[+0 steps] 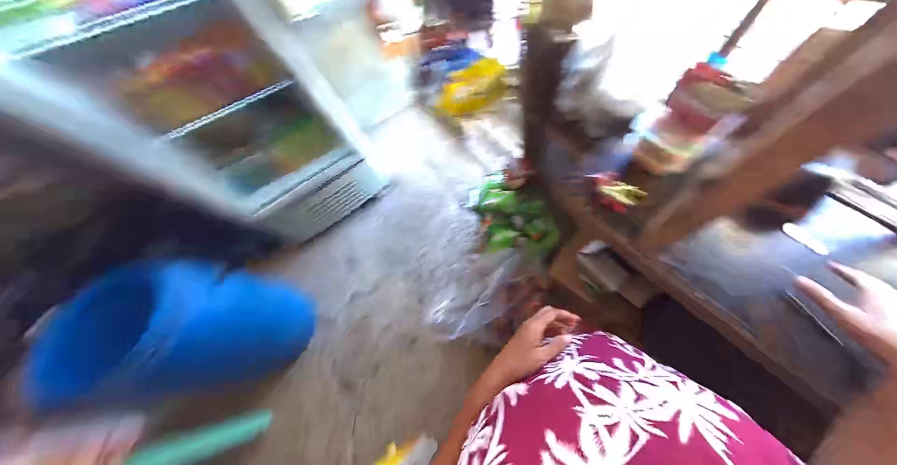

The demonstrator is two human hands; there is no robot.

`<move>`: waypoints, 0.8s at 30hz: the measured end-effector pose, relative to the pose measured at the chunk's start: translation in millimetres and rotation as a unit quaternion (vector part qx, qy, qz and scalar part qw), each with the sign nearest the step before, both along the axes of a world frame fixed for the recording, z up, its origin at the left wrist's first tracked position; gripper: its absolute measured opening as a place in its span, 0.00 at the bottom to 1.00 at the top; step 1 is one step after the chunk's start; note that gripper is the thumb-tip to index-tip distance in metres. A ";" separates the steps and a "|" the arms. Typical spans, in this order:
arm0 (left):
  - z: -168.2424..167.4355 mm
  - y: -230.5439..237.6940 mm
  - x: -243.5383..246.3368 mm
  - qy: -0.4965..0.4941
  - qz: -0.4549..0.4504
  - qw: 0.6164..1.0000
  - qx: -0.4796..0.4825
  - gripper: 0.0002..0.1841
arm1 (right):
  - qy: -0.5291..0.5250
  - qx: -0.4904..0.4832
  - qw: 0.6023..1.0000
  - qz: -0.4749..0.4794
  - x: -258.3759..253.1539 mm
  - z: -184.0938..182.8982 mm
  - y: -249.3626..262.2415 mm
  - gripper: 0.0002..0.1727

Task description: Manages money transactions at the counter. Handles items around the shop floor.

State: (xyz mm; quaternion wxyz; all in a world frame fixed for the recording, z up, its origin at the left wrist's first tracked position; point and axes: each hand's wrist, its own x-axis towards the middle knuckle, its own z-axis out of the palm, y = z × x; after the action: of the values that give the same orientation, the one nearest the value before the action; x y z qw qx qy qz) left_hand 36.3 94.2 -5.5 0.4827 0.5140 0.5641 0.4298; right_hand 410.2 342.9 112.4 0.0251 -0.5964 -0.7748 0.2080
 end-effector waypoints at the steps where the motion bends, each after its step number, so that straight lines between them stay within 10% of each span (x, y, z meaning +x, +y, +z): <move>1: 0.2 10.4 3.2 0.005 -0.033 0.999 -0.002 0.19 | -0.021 -0.010 1.000 -0.012 -0.5 -2.9 3.8 0.44; 14: 8.7 125.5 99.8 -0.040 -0.316 0.948 0.013 0.20 | 0.095 0.034 0.993 0.054 73.7 -40.5 -31.4 0.29; 24: 14.1 161.4 129.4 -0.126 -0.342 0.920 0.145 0.14 | 0.068 0.078 0.991 0.080 67.2 -45.4 36.5 0.21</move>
State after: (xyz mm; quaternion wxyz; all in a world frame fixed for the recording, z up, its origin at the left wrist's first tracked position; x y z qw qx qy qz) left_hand 165.7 255.6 8.6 0.5872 0.6817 0.2202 0.3767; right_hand 477.3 379.4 67.0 0.1073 -0.5136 -0.8302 0.1882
